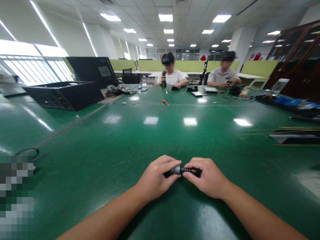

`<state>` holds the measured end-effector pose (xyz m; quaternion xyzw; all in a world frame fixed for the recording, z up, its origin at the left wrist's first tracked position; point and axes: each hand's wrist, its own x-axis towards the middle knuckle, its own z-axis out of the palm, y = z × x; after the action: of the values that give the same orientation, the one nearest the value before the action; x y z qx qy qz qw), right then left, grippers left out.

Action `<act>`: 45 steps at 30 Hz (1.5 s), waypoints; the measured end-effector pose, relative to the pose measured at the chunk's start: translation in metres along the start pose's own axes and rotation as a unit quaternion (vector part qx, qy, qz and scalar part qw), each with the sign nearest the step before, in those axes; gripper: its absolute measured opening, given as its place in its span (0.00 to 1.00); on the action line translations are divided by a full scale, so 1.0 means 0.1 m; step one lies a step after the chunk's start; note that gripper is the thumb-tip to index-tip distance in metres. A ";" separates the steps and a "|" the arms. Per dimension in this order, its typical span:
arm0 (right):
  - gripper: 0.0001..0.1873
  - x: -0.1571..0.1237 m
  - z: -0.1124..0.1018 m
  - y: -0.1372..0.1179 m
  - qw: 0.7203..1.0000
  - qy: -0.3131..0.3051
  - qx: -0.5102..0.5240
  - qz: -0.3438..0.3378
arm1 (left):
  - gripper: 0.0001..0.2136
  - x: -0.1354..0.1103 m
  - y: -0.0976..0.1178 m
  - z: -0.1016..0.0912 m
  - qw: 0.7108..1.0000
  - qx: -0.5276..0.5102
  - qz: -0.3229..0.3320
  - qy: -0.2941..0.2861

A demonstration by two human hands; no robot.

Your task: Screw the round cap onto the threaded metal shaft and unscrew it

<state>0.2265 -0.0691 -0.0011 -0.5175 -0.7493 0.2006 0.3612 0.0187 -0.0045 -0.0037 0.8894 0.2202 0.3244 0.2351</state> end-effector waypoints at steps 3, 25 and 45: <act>0.04 0.00 0.00 -0.01 1.000 0.000 0.001 0.000 | 0.16 0.00 0.01 0.00 1.000 0.000 -0.004 0.001; 0.06 -0.01 -0.01 -0.02 1.000 0.004 -0.006 0.000 | 0.16 0.00 0.00 -0.02 1.000 0.014 -0.004 0.011; 0.05 -0.01 -0.03 0.01 1.000 0.015 -0.012 0.010 | 0.16 0.01 -0.03 -0.05 0.999 0.034 0.008 0.026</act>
<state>0.2292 -0.0695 -0.0003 -0.5320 -0.7410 0.1877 0.3641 0.0153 -0.0008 -0.0016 0.8900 0.2302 0.3414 0.1961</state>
